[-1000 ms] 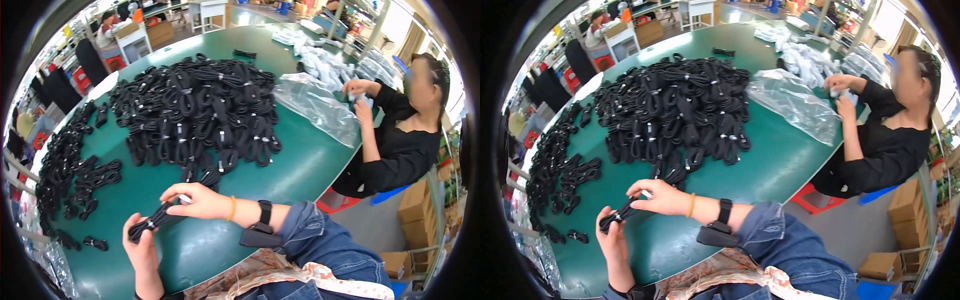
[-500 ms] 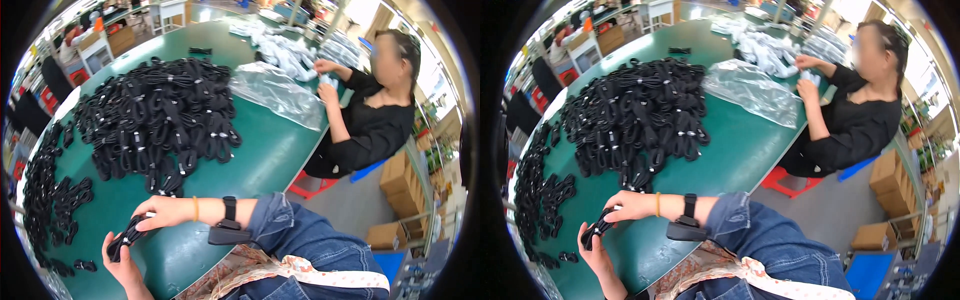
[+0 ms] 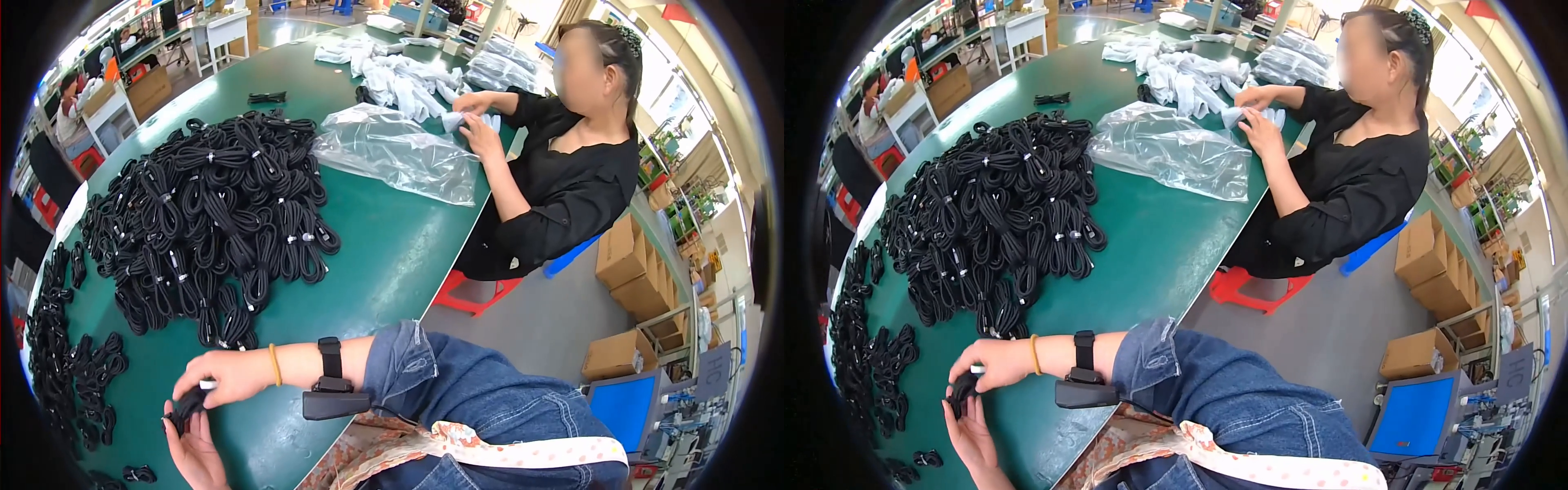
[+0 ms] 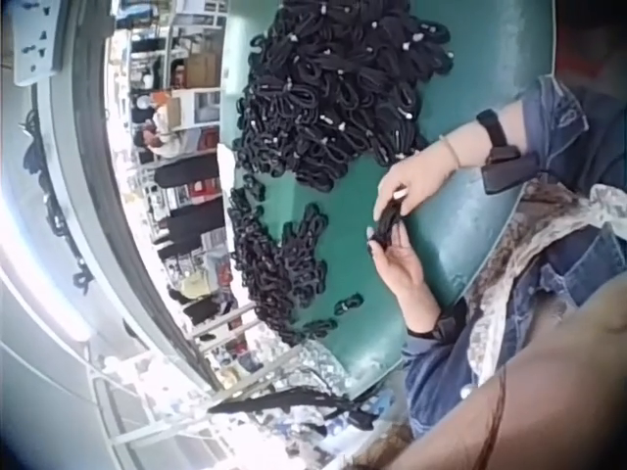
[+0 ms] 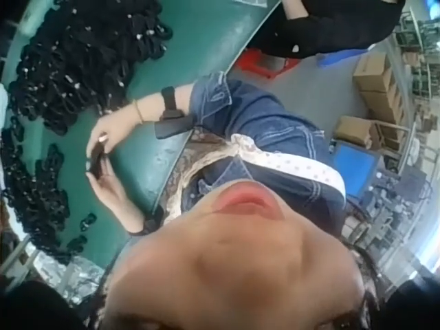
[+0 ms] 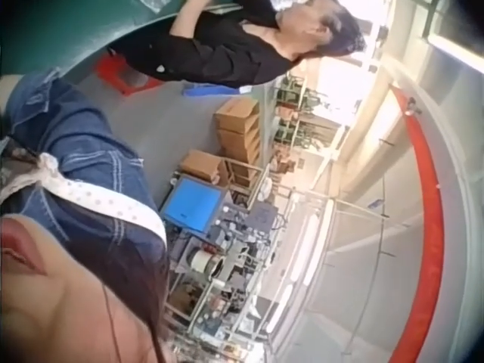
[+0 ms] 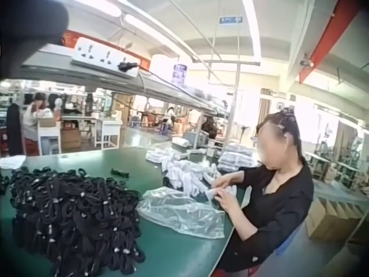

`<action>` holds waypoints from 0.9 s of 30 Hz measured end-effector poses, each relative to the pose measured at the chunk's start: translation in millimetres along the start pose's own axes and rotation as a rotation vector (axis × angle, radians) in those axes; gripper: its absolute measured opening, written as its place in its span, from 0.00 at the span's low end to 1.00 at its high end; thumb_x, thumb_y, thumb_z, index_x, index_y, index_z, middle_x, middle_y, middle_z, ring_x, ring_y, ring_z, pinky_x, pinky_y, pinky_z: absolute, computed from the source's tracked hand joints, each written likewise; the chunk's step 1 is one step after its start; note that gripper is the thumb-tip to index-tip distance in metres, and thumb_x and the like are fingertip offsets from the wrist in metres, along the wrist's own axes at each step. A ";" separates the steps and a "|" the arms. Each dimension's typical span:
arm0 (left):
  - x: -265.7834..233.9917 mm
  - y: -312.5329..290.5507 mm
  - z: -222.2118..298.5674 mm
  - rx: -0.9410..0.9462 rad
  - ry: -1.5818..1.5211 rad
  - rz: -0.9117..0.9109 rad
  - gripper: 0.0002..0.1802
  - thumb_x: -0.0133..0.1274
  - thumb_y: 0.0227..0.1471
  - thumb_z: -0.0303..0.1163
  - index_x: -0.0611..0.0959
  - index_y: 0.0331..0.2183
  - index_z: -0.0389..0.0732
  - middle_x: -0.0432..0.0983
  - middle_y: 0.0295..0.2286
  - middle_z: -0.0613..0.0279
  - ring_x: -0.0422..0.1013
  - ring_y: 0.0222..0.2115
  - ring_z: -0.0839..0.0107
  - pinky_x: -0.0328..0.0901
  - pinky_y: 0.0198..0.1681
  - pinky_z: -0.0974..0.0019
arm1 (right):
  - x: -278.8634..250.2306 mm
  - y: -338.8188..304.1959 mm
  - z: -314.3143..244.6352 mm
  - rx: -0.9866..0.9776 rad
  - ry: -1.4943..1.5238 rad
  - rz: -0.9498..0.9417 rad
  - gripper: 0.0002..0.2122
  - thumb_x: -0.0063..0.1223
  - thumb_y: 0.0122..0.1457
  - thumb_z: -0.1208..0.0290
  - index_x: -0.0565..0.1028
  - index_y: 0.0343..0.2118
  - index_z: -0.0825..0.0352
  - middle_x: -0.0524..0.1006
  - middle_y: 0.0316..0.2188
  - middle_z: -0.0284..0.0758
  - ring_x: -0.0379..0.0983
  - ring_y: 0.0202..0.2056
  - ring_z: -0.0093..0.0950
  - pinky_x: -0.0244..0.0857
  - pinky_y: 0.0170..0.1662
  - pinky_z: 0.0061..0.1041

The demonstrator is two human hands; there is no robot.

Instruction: The person picks up a bundled cable, turns it over to inspect it, and places it back on the table. After repeating this process with several cables, the person gathers a handful of cables and moves them to a different area of the work surface.

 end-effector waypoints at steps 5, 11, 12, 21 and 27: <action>2.6 -2.7 9.1 0.101 0.109 0.058 0.23 0.40 0.53 0.30 0.58 0.49 0.32 0.65 0.40 0.50 0.66 0.39 0.66 0.61 0.47 0.69 | -3.5 7.7 -2.7 0.064 0.037 -0.023 0.19 0.52 0.43 0.72 0.68 0.41 0.71 0.72 0.33 0.37 0.65 0.38 0.25 0.58 0.44 0.23; 6.3 -12.1 8.8 0.271 0.369 0.068 0.27 0.42 0.51 0.28 0.55 0.51 0.33 0.64 0.40 0.50 0.64 0.40 0.66 0.60 0.46 0.70 | 0.8 4.5 5.4 0.197 0.191 0.017 0.19 0.52 0.44 0.69 0.69 0.40 0.70 0.73 0.31 0.38 0.69 0.34 0.27 0.61 0.40 0.23; 8.9 -14.2 9.2 0.307 0.395 0.094 0.30 0.47 0.47 0.28 0.56 0.51 0.33 0.65 0.39 0.51 0.65 0.39 0.66 0.60 0.45 0.69 | 3.1 6.9 6.2 0.117 0.123 0.055 0.18 0.53 0.44 0.69 0.70 0.39 0.70 0.73 0.30 0.38 0.69 0.33 0.27 0.62 0.39 0.23; 23.1 -13.6 13.9 0.463 0.705 -0.079 0.37 0.50 0.45 0.30 0.50 0.54 0.37 0.64 0.40 0.51 0.62 0.42 0.65 0.56 0.47 0.64 | -8.4 6.3 1.3 0.212 0.066 0.084 0.09 0.51 0.48 0.71 0.73 0.31 0.69 0.74 0.27 0.34 0.70 0.30 0.20 0.63 0.35 0.20; -11.0 2.7 33.1 0.315 -0.212 0.237 0.28 0.39 0.50 0.44 0.58 0.48 0.37 0.61 0.43 0.54 0.58 0.43 0.63 0.52 0.49 0.61 | -2.6 2.8 10.5 0.456 -0.042 -0.158 0.10 0.51 0.48 0.68 0.74 0.29 0.69 0.73 0.23 0.31 0.67 0.25 0.17 0.61 0.29 0.17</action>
Point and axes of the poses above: each hand's wrist, its own y-axis towards the middle knuckle, its own x-axis out of the palm, z = x × y, the point moved 3 cm from there along y, towards the middle knuckle
